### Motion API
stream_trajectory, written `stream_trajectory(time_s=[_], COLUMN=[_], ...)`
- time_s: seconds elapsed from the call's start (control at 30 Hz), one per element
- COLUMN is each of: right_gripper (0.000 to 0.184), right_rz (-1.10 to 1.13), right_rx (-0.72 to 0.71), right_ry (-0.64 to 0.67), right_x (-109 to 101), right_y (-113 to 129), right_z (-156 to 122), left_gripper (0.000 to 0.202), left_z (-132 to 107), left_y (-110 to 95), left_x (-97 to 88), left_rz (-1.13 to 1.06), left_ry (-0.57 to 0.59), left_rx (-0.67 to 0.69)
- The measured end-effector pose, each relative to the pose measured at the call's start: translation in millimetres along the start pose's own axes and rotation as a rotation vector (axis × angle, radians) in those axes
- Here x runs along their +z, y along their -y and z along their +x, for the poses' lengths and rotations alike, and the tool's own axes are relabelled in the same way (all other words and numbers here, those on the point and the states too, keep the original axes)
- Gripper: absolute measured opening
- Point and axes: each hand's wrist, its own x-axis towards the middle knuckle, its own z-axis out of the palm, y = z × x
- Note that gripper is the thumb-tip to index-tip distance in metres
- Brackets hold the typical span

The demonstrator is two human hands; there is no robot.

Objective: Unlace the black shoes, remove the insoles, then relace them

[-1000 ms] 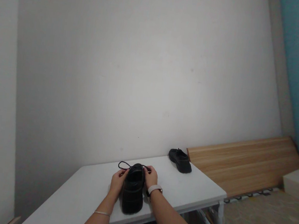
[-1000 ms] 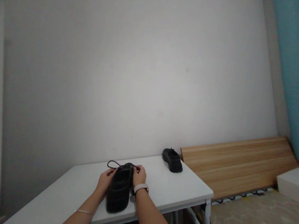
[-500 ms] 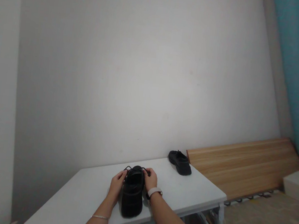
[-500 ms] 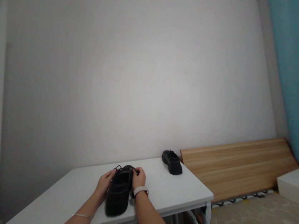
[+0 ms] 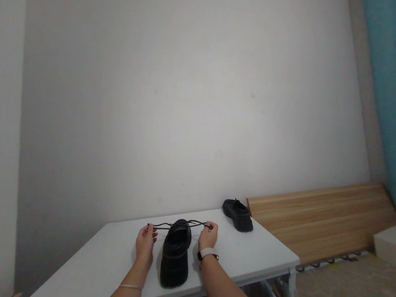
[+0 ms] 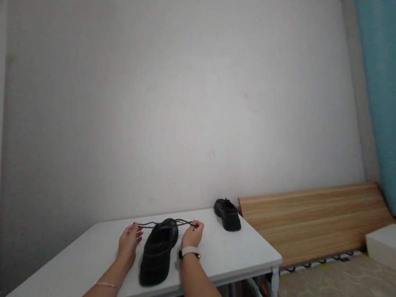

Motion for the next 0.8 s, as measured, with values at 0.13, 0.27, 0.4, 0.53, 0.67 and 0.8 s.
stream_trajectory(time_s=[0.13, 0.27, 0.4, 0.53, 0.67, 0.8], right_gripper=[0.027, 0.022, 0.021, 0.023, 0.024, 0.020], right_rz=[0.024, 0.010, 0.022, 0.076, 0.152, 0.206], right_rx=[0.019, 0.052, 0.083, 0.128, 0.134, 0.121], right_ry=[0.124, 0.259, 0.275, 0.201, 0.071, -0.051], right_x=[9.8, 15.0, 11.0, 6.3, 1.4, -6.3], right_y=[-1.0, -1.1, 2.2, 9.5, 19.5, 27.4], right_z=[-6.7, -11.9, -11.9, -11.8, -11.8, -10.0], left_gripper=[0.056, 0.052, 0.052, 0.052, 0.047, 0.038], left_z=[-11.5, -20.6, -20.1, -14.8, -6.6, 1.2], left_y=[-1.7, -6.7, -9.7, -9.0, -7.2, -4.9], left_x=[9.3, 16.3, 13.8, 8.7, 2.1, -4.0], left_rz=[0.042, 0.066, 0.085, 0.078, 0.049, 0.020], left_ry=[0.191, 0.308, 0.279, 0.156, -0.014, -0.191], left_rx=[-0.005, 0.014, 0.040, 0.063, 0.088, 0.114])
